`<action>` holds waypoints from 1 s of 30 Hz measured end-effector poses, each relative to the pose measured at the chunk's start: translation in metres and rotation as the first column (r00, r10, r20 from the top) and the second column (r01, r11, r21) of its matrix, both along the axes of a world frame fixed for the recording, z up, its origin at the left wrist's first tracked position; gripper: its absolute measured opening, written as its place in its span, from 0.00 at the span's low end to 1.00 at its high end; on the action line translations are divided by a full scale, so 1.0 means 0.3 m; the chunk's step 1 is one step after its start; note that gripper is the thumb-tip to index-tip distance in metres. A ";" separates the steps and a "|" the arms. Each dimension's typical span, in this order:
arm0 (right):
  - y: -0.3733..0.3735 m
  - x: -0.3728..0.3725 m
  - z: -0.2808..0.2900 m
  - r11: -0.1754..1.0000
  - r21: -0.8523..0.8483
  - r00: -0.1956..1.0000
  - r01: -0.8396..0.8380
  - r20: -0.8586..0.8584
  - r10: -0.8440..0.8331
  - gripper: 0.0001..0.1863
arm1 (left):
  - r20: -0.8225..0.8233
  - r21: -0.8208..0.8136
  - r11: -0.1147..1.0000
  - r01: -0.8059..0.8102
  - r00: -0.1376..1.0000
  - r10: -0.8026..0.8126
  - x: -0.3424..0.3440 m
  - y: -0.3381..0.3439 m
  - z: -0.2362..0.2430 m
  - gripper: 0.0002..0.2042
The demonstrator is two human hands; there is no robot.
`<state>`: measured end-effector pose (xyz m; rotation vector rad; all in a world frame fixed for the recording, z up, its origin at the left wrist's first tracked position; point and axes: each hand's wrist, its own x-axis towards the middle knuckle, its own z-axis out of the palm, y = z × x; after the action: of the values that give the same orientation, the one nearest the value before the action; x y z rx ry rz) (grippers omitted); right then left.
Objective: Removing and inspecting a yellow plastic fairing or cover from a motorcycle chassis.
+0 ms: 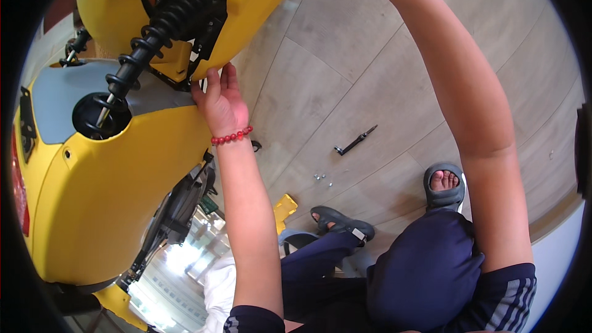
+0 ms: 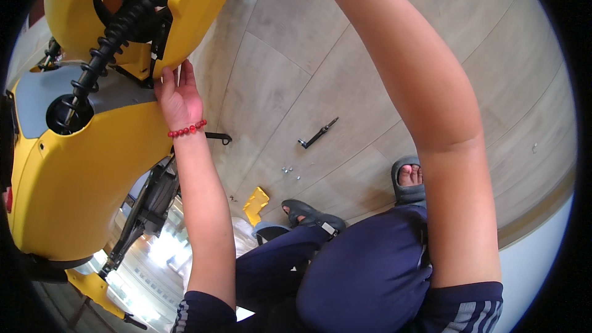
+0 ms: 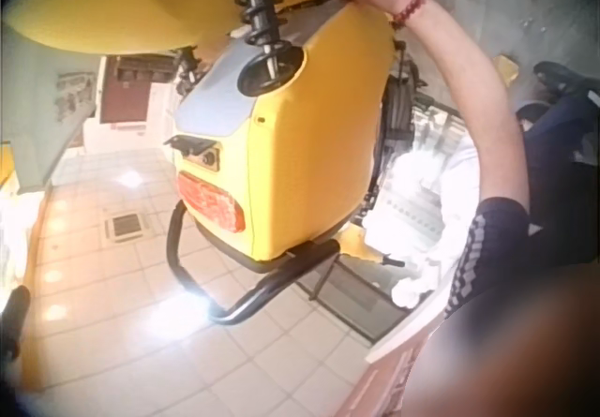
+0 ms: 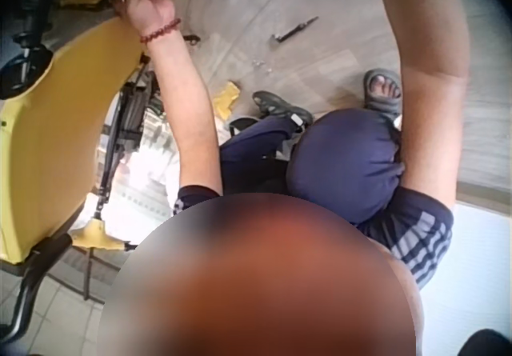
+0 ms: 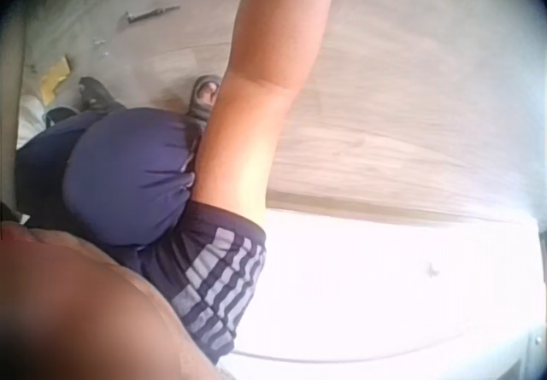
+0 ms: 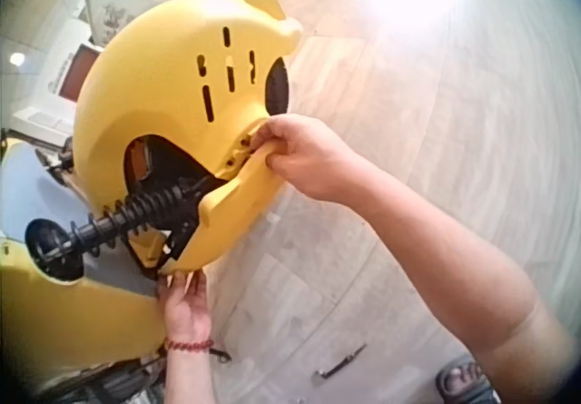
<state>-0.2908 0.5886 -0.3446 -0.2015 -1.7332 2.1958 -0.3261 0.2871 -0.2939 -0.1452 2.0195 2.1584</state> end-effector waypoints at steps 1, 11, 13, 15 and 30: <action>-0.007 0.004 -0.020 0.999 0.048 1.000 0.025 0.003 -0.025 0.15 | 0.015 -0.027 1.000 0.001 1.000 -0.001 -0.001 -0.006 -0.006 0.29; 0.009 0.127 -0.161 0.969 0.247 0.995 -0.029 0.103 0.004 0.15 | 0.239 -0.182 0.975 0.126 0.968 -0.081 0.057 -0.040 -0.020 0.24; 0.008 0.167 -0.172 0.958 0.286 0.993 -0.030 0.115 -0.003 0.15 | 0.288 -0.311 0.937 0.160 0.955 -0.067 0.099 -0.025 0.018 0.31; -0.006 0.203 -0.178 0.982 0.168 0.968 -0.085 0.247 0.041 0.14 | 0.296 -0.519 0.823 0.231 0.952 -0.080 0.136 -0.012 0.088 0.31; 0.009 0.279 -0.233 0.923 0.263 0.907 -0.281 0.388 0.166 0.16 | -0.560 -0.808 0.490 -0.326 0.170 -0.811 0.472 0.038 1.060 0.09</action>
<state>-0.2072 0.5914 -0.4144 -0.3566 -2.3925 2.0903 -0.1844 0.2986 0.0242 1.8968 3.0449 0.5158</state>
